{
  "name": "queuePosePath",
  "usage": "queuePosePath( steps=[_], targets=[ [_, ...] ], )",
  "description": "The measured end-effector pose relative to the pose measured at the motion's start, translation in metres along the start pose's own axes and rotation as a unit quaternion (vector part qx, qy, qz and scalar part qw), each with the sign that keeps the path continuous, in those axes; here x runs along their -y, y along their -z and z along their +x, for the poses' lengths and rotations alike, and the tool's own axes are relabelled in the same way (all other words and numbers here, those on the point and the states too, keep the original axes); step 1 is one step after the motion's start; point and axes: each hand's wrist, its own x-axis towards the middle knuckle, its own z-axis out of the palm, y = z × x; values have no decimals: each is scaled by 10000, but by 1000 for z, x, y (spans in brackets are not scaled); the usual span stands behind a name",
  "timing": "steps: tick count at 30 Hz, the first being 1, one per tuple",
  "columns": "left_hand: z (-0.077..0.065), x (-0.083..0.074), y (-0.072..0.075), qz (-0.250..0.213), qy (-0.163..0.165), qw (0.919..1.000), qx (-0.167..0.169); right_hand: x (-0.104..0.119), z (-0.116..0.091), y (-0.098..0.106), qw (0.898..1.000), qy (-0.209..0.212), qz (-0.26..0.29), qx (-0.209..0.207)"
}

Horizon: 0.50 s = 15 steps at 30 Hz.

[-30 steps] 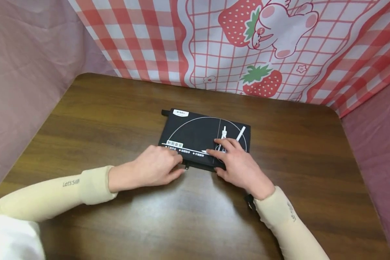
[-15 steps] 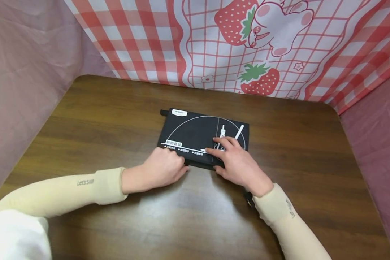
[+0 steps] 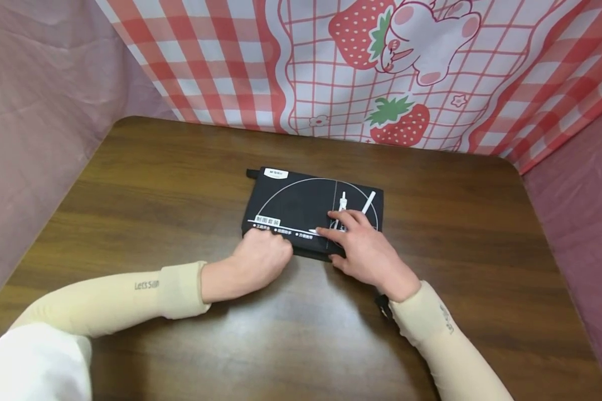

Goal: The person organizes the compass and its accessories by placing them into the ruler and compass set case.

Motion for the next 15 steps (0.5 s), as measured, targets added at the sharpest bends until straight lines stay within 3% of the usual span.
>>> queuePosePath(
  steps=[4,15],
  targets=[
    [-1,-2,-1,28,28,10000,-81,0,0,-1,10000,-9,10,-13],
    [1,-10,-2,118,46,9999,77,-2,-1,-2,9999,49,39,-92]
  ],
)
